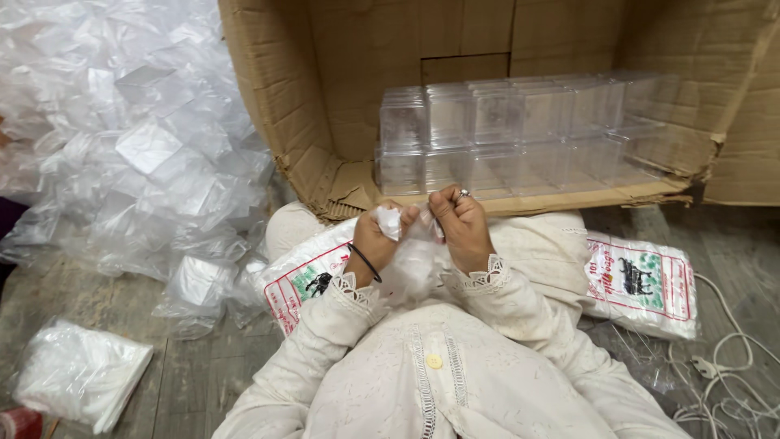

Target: The person sits on the floor and inserts plastic bags into clear plastic containers, pressing each bag open inside a container. The lined containers are stacked inside a large cardboard box, and the person takes new bags from a printed bag bundle on their lap.

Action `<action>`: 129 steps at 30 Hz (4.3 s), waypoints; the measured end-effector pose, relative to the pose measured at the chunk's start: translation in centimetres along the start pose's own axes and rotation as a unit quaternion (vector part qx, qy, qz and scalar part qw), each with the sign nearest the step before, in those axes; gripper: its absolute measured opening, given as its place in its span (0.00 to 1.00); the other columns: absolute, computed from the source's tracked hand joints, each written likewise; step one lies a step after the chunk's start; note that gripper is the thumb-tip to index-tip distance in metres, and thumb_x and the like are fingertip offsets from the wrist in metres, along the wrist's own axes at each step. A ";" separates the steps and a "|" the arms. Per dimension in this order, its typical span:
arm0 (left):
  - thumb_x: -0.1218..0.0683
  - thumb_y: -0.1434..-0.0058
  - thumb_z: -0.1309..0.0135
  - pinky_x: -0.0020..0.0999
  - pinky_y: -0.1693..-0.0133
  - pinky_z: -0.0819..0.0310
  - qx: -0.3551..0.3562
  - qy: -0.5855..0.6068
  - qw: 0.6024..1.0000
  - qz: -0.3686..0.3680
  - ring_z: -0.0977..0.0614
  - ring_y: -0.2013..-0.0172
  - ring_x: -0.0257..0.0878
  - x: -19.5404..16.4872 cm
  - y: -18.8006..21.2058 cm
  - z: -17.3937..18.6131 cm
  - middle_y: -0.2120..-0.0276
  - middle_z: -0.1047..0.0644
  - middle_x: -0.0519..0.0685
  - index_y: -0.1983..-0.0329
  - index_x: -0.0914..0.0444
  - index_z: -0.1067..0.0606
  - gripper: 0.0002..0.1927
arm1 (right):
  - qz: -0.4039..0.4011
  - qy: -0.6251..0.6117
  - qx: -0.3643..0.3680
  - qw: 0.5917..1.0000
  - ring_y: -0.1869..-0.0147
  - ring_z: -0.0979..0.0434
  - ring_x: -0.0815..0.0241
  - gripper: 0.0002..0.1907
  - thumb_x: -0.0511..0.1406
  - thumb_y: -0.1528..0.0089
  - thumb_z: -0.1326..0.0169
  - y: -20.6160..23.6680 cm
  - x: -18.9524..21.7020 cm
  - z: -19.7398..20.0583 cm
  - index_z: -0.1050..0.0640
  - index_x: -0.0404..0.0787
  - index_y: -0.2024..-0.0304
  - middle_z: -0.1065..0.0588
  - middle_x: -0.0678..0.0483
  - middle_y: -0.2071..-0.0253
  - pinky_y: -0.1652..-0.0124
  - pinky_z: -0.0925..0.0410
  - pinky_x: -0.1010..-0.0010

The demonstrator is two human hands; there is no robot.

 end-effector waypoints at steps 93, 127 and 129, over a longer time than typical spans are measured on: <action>0.56 0.39 0.46 0.38 0.57 0.25 -0.013 -0.062 0.986 0.157 0.19 0.56 0.49 18.5 13.2 21.4 0.48 0.23 0.61 0.36 0.65 0.33 0.27 | -0.140 0.081 0.257 0.953 0.66 0.31 0.66 0.11 0.40 0.30 0.46 -1.2 -13.8 -11.4 0.25 0.44 0.47 0.29 0.57 0.68 0.66 0.36 0.69; 0.51 0.26 0.55 0.31 0.70 0.27 -0.092 -0.046 0.995 0.010 0.20 0.72 0.34 -6.8 2.9 14.3 0.66 0.17 0.50 0.55 0.63 0.21 0.15 | 0.192 0.649 -0.208 0.706 0.29 0.39 0.37 0.45 0.48 0.49 0.28 -7.4 -0.1 15.5 0.32 0.48 0.32 0.40 0.41 0.32 0.34 0.39 0.41; 0.53 0.26 0.52 0.31 0.68 0.26 -0.071 -0.041 0.995 -0.048 0.20 0.70 0.33 -5.2 -0.8 8.6 0.68 0.18 0.49 0.58 0.65 0.21 0.13 | 0.235 0.631 -0.158 0.722 0.31 0.37 0.36 0.45 0.48 0.51 0.28 -7.6 -2.0 11.3 0.31 0.47 0.35 0.38 0.38 0.34 0.34 0.38 0.45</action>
Point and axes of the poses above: each hand's wrist, its own y-axis away from the middle knuckle, its own z-axis out of the back of the hand, x = y × z, the point moved 5 cm from there along -y, towards the middle knuckle
